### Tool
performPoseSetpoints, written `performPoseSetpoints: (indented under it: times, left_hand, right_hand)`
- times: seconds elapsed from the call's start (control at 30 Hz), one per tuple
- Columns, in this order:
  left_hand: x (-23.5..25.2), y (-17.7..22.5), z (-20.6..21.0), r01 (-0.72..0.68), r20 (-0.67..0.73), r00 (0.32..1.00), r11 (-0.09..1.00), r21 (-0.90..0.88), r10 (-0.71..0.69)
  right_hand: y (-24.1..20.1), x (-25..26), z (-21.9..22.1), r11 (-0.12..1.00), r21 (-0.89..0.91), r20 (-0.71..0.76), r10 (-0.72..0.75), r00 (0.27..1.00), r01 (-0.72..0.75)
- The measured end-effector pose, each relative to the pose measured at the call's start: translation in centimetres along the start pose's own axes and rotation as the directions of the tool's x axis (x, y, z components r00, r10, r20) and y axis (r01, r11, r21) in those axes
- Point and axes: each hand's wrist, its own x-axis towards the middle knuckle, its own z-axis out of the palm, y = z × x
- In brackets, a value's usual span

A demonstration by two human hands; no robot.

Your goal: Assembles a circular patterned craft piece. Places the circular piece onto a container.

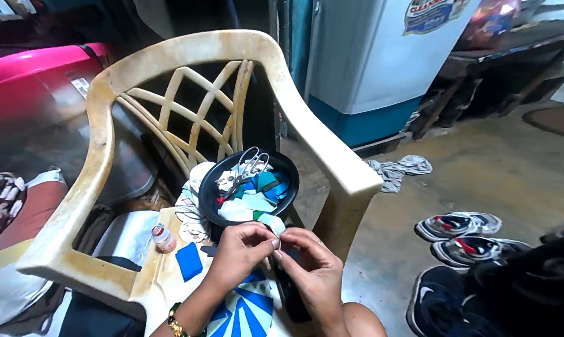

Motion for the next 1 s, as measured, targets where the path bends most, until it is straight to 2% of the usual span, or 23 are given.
performPoseSetpoints:
  times: [0.23, 0.53, 0.73, 0.87, 1.0]
  left_hand:
    - [-0.3, -0.7, 0.4, -0.003, -0.057, 0.998, 0.998, -0.069, -0.001]
    - [-0.3, -0.8, 0.5, -0.014, 0.0, 1.0, 0.999, -0.048, 0.014]
    - [-0.5, -1.4, 0.9, -0.114, -0.016, 0.993, 0.989, 0.09, 0.116]
    - [-0.4, -1.1, 1.2, -0.181, 0.05, 0.983, 0.959, 0.216, 0.174]
    - [-0.1, -1.0, 1.0, -0.169, 0.104, 0.984, 0.953, 0.252, 0.147]
  right_hand:
    - [0.1, 0.0, -0.1, 1.0, 0.002, 0.005, -0.001, 1.0, 0.001]
    - [-0.5, 0.1, -0.2, 0.999, -0.007, -0.041, 0.041, 0.998, -0.041]
    - [-1.3, -0.1, 0.0, 0.993, -0.049, -0.085, 0.106, 0.991, -0.11]
    - [-1.9, -0.1, -0.2, 0.976, -0.083, -0.111, 0.192, 0.975, -0.201]
    - [-1.9, 0.0, -0.4, 0.97, -0.071, -0.122, 0.224, 0.967, -0.234]
